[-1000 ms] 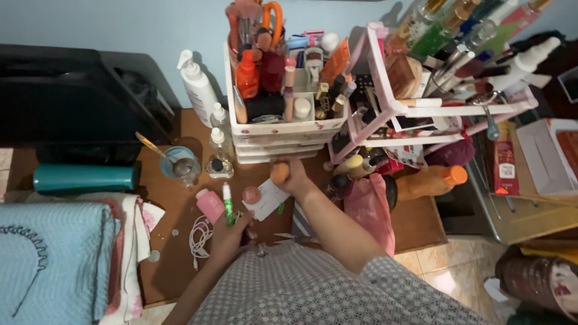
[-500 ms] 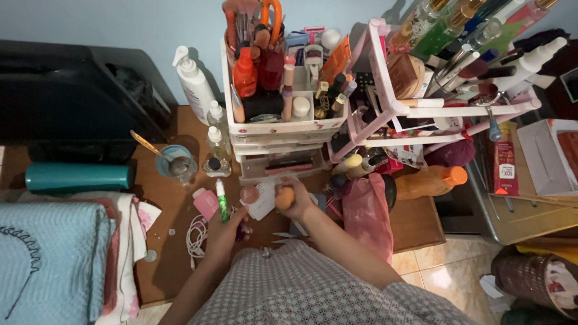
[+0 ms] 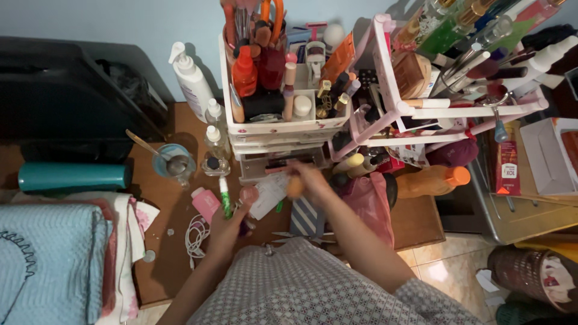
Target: The person unpacks a black handbag and places items on a nearby desk. They remove a pink pouch, a bottle, a blue pouch, and a small green item, then set each on the desk among other cosmetics and personal items.
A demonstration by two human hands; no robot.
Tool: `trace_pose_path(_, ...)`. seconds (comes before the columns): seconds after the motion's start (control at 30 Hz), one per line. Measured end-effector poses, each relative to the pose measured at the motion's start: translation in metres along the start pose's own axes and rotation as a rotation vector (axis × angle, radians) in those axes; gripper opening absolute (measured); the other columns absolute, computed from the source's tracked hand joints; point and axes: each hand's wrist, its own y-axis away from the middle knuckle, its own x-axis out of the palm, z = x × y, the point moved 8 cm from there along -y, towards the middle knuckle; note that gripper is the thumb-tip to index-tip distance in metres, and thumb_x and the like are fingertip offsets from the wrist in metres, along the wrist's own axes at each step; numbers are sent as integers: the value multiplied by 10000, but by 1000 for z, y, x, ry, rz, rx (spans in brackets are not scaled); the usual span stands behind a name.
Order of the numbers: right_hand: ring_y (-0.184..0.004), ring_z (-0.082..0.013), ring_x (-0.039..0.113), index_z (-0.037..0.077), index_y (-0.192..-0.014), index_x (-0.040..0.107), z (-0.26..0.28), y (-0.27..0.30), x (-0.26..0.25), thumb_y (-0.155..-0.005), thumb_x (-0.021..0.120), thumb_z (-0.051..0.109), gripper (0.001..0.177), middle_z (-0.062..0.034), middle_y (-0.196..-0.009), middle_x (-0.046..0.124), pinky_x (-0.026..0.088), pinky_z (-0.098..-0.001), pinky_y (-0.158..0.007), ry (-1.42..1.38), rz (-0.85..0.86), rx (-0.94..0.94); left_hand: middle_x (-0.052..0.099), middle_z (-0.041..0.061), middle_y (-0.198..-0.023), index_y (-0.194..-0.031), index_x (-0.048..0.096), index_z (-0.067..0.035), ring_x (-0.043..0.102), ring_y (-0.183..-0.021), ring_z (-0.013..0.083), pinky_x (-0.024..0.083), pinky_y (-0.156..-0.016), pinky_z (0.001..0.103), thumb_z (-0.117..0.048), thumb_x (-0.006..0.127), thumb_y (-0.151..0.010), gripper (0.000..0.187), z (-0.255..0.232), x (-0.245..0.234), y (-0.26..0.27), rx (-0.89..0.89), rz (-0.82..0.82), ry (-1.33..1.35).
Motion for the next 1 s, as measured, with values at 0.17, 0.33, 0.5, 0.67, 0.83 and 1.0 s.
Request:
trace_pose_path(0.17, -832, -234, 648, -16, -1150, 699, 19, -18, 27, -973, 718, 388, 441, -158, -1024, 703, 508, -318, -644, 117, -111, -178, 651, 100, -702, -923, 611, -9, 656, -542, 191, 506, -448, 310, -239, 713, -925, 251, 6, 9, -12, 57, 62, 61)
trace_pose_path(0.33, -902, -142, 707, 33, -1184, 671, 20, -23, 42, -972, 653, 354, 386, -79, -1095, 724, 597, -313, -725, 287, -80, -360, 665, 115, -759, -985, 604, -4, 666, -556, 197, 508, -447, 315, -197, 715, -908, 236, 12, 9, -15, 65, 78, 86)
trace_pose_path(0.5, -871, -189, 785, -24, -1155, 696, 25, 5, 46, -958, 683, 322, 398, -184, -1038, 799, 601, -320, -696, 590, 30, -438, 719, 132, -900, -1122, 565, -3, 718, -677, 210, 591, -553, 309, -136, 658, -912, 266, 20, 12, -29, 105, 177, 107)
trace_pose_path(0.67, -856, -179, 733, 125, -1346, 561, -25, 49, 65, -934, 689, 353, 488, -108, -1173, 675, 641, -382, -641, 566, 281, 148, 650, 160, -1047, -1261, 460, -44, 722, -814, 219, 637, -640, 341, -183, 477, -1000, 297, 46, 33, -67, 152, 299, 170)
trace_pose_path(0.83, -890, -255, 737, -16, -1270, 596, 1, 64, 68, -923, 766, 239, 463, -175, -1095, 699, 668, -393, -714, 224, 389, 30, 603, 153, -1149, -1314, 457, -45, 702, -849, 218, 633, -633, 361, -214, 452, -1001, 355, 26, 52, -67, 225, 391, 119)
trace_pose_path(1.0, -878, -244, 756, 37, -1237, 650, 43, 32, 30, -892, 749, 240, 412, -149, -1080, 737, 634, -372, -689, 540, 71, -185, 708, 37, -1112, -1201, 468, -67, 709, -576, 229, 533, -426, 347, -295, 413, -975, 326, -5, 36, -51, 92, 199, -121)
